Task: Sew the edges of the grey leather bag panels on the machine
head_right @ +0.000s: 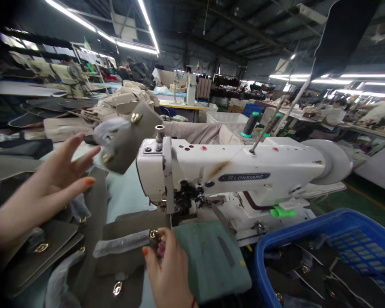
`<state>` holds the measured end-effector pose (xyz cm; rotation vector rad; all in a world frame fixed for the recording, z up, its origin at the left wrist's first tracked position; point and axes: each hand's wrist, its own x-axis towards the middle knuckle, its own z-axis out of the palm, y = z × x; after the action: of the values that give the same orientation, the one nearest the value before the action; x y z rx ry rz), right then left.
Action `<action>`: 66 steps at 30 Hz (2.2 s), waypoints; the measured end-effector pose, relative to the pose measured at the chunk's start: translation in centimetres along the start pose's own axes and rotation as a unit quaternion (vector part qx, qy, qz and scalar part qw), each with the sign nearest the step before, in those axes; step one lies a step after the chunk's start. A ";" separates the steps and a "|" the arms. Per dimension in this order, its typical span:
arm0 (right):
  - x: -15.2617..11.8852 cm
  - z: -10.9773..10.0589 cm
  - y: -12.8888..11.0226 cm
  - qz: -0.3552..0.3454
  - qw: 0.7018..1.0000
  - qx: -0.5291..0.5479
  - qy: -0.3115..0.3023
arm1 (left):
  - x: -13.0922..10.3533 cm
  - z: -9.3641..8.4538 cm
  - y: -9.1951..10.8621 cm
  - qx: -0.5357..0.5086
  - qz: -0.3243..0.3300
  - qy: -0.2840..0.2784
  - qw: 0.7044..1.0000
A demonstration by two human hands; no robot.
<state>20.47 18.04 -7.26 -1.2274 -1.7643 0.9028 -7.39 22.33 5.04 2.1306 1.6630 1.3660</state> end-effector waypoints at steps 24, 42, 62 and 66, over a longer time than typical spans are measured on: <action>2.6 -1.0 5.1 0.236 0.858 0.444 -0.109 | -8.0 11.2 -1.1 0.167 0.090 -0.281 0.941; 4.4 -3.8 3.0 0.089 0.934 0.296 -0.179 | -6.5 11.5 0.5 0.253 0.176 -0.253 0.917; 3.7 -1.1 4.0 0.151 0.953 0.250 -0.081 | -5.3 10.6 2.5 0.242 0.188 -0.246 0.920; 4.1 -0.9 4.0 0.138 0.959 0.242 -0.060 | -5.5 10.9 1.5 0.222 0.169 -0.247 0.928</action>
<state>21.95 23.13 -9.58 -1.1175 -1.3575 1.4969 1.26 21.75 -3.64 2.8073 1.5380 0.4271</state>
